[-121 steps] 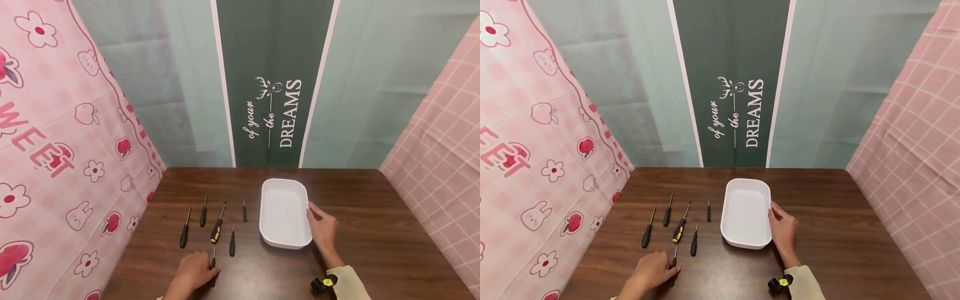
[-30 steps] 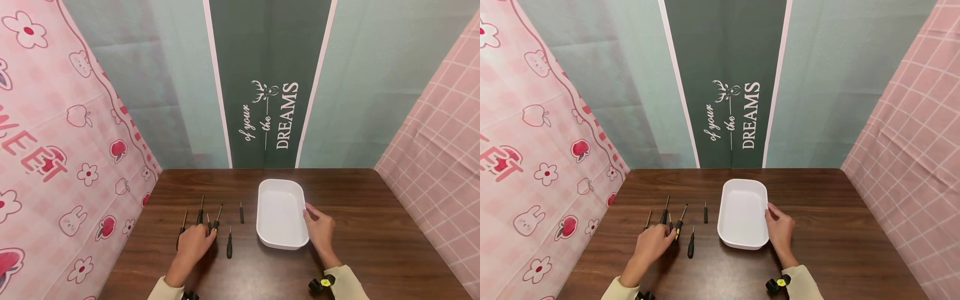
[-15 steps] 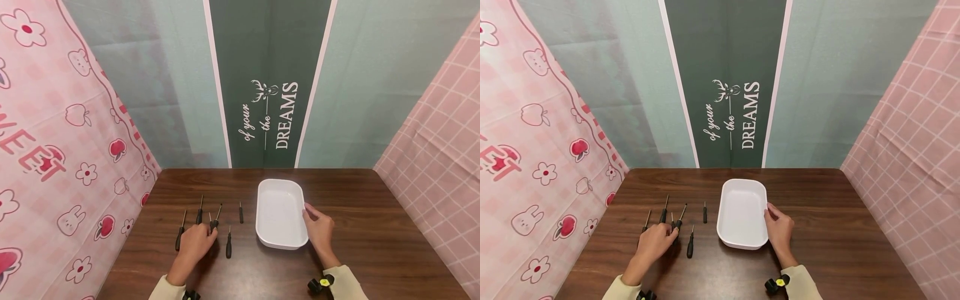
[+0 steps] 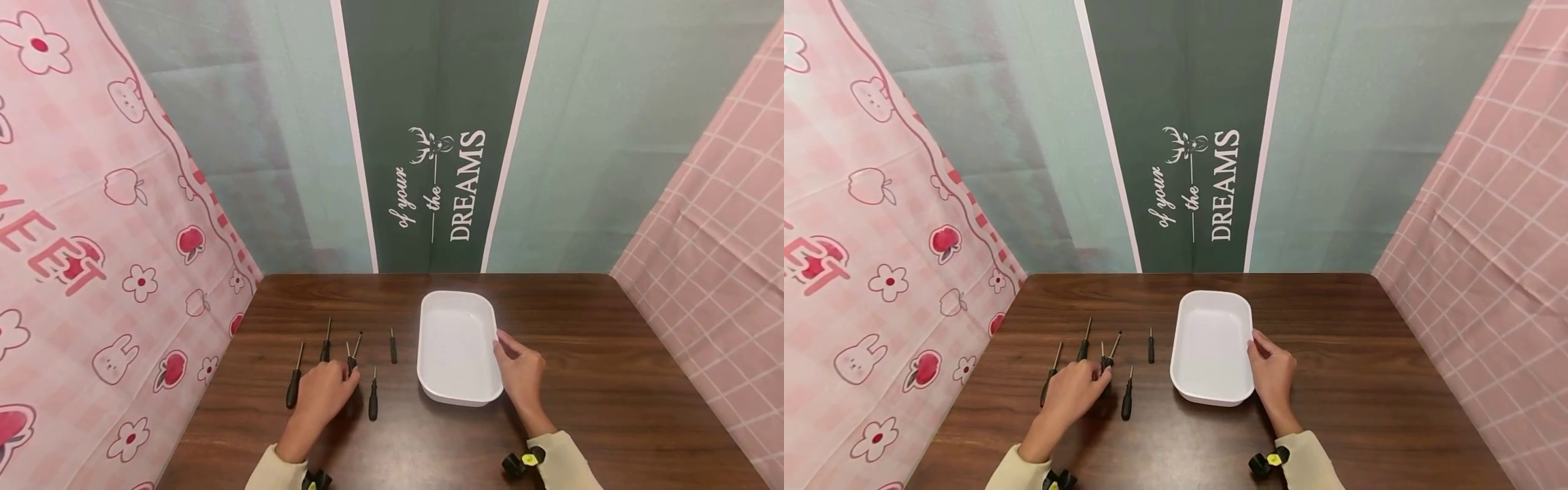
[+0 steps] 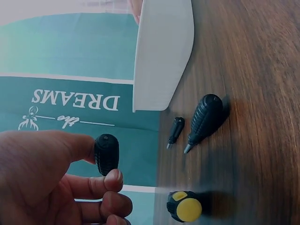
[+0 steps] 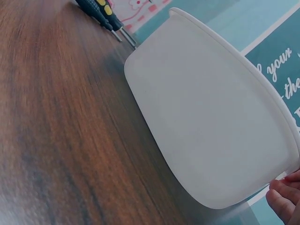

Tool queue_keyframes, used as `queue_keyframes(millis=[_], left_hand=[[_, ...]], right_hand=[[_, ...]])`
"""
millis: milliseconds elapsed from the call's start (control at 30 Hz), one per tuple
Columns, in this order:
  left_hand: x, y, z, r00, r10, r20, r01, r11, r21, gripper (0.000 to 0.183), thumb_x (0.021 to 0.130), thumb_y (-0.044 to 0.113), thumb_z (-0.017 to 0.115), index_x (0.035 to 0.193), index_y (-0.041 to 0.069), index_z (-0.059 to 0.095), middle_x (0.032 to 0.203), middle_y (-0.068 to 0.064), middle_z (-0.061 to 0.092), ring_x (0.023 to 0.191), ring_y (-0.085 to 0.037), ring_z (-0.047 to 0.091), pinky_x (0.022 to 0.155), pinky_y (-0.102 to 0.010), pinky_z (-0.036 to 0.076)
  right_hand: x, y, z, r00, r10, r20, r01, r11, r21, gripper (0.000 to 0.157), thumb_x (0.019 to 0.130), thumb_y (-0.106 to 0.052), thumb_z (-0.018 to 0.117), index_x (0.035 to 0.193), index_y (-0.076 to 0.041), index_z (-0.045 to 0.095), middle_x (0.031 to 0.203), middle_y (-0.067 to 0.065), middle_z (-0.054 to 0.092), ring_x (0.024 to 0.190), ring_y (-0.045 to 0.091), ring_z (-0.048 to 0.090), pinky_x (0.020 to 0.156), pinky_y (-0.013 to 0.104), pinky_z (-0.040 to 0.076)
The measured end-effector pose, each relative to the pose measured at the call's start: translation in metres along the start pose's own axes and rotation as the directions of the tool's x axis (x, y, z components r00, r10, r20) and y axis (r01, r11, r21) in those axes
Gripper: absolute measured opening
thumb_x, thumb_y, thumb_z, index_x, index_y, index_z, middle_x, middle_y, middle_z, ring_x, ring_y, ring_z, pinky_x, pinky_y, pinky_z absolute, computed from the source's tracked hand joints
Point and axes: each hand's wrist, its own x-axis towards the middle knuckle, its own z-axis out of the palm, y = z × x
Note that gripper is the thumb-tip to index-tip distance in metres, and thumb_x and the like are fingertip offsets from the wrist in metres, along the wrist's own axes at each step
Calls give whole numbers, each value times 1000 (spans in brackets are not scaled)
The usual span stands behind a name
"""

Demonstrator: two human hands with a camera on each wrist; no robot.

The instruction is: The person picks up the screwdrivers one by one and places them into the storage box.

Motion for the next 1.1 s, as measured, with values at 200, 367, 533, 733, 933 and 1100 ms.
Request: queue_keyframes(millis=[200,367,533,733,933,1100], left_hand=[[1,4,1,1000,14,-24,-14,1000,3,52,96,29,65,52,21,38,47,13,24,44,-7,28,43,-26,22],[1,6,4,999,20,-27,-20,1000,-11,51,96,29,65,53,21,38,49,12,24,45,-7,27,44,-27,21],[2,9,6,999,35,-32,-35,999,-6,51,96,30,65,53,21,39,48,13,23,44,-7,26,43,-27,21],[5,15,8,998,48,-33,-49,999,-13,51,95,32,65,53,22,39,48,13,26,44,-6,28,43,-27,23],[8,24,9,996,77,-49,-77,997,-6,54,95,30,65,51,22,35,48,14,21,45,-5,23,43,-25,20],[12,30,10,994,96,-48,-96,995,3,55,96,30,65,52,22,32,48,13,19,44,-5,21,42,-23,18]], right_hand=[[0,1,0,1000,12,9,-12,1000,1,24,88,-6,77,112,-2,77,109,15,74,112,33,68,81,0,36],[1,1,0,1000,27,15,-27,1000,-5,25,87,-8,78,112,-4,77,110,13,74,112,30,68,81,0,37],[1,2,1,1000,21,8,-21,1000,10,24,87,-6,78,110,-2,77,108,14,74,111,33,68,80,0,37],[2,2,1,1000,18,15,-18,1000,21,24,87,-5,77,111,-1,76,108,16,74,111,36,67,79,1,37],[2,2,1,1000,22,8,-22,1000,16,23,86,-4,78,109,-1,77,107,15,74,110,34,68,78,0,37],[2,2,1,1000,20,4,-20,1000,12,23,87,-7,77,110,-1,77,107,16,74,111,37,67,80,1,37]])
